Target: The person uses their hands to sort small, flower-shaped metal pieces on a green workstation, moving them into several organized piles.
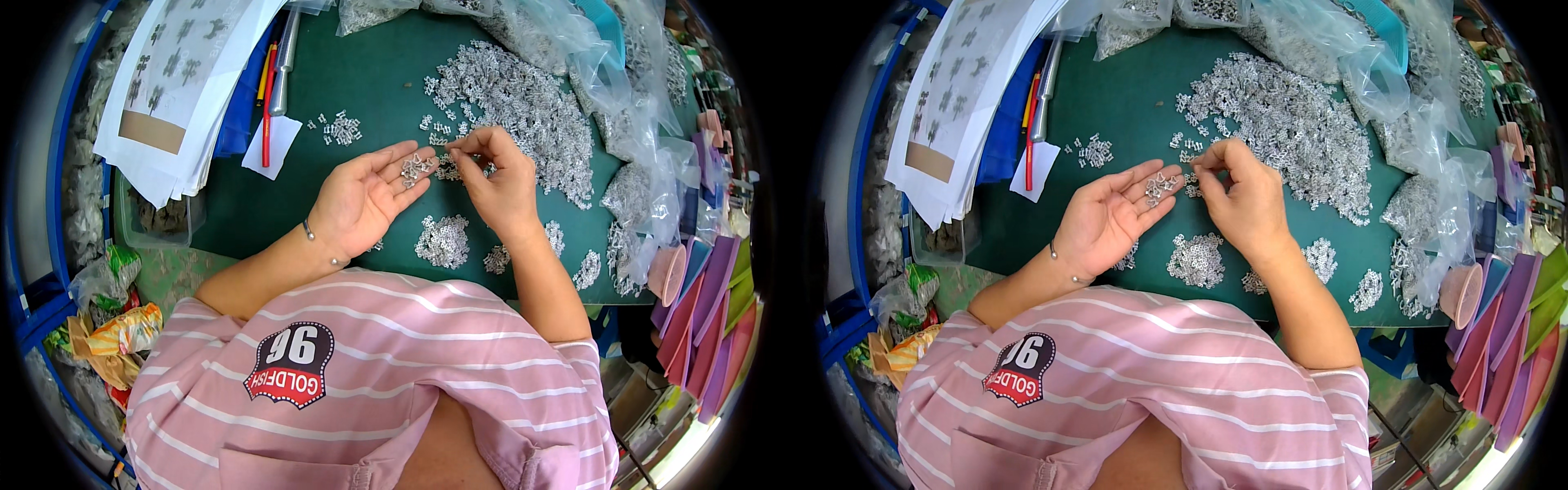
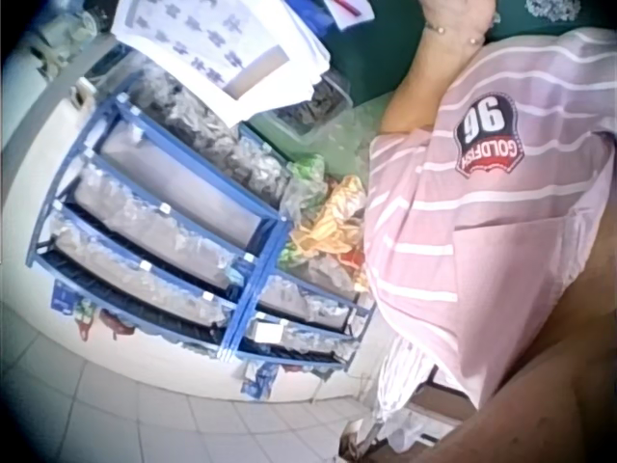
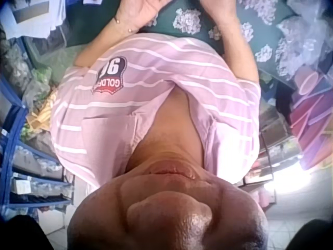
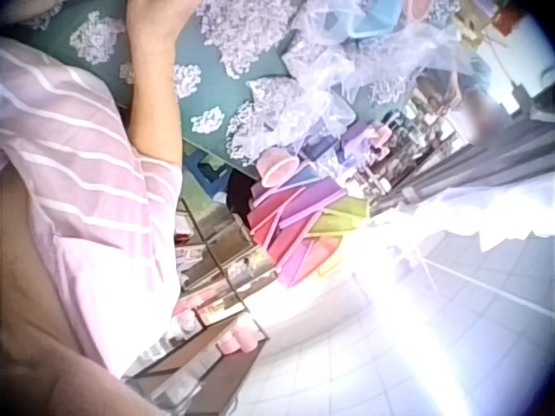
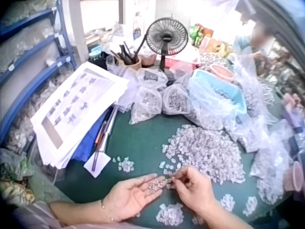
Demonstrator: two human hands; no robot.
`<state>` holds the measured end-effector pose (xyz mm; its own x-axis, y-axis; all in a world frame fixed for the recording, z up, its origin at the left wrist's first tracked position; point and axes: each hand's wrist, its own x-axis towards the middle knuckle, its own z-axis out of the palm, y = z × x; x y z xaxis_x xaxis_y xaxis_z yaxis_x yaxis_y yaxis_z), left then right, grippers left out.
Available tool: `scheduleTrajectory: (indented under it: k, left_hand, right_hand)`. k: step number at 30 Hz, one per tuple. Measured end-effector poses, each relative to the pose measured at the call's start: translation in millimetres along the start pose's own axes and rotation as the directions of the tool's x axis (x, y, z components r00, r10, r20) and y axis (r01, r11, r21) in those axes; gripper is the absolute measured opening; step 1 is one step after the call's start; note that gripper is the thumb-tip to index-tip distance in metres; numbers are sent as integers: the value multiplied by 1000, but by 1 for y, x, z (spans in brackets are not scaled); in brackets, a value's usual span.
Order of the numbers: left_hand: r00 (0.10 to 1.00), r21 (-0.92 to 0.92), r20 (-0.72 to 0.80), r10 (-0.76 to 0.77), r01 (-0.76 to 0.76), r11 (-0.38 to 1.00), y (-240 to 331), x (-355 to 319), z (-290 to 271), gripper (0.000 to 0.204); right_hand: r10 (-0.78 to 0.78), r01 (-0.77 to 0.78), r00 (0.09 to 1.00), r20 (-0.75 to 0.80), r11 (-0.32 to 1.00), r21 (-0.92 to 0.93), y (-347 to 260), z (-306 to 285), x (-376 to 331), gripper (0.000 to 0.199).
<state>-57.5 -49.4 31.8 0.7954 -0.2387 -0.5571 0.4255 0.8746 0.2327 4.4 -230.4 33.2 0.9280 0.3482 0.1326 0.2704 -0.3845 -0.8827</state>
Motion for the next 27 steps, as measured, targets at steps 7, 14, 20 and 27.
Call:
scheduleTrajectory:
  k: [7, 14, 20, 27]
  left_hand:
    - [1000, 18, -5, 9, -8, 1000, -1, 0, 2, 41]
    - [999, 28, -20, 32, -32, 999, 0, -1, 2, 39]
    - [999, 8, -43, 25, -25, 1000, 0, 0, 3, 37]
    - [999, 11, -46, 26, -26, 1000, 0, 0, 2, 37]
  right_hand:
    - [-241, 208, 969, -53, 914, -349, 24, -18, 1, 10]
    - [-300, 293, 953, 47, 868, -400, 23, -22, 1, 11]
    - [-329, 365, 927, 179, 901, -236, 17, -15, -3, 17]
    - [-243, 265, 964, 110, 914, -308, 14, -16, -3, 16]
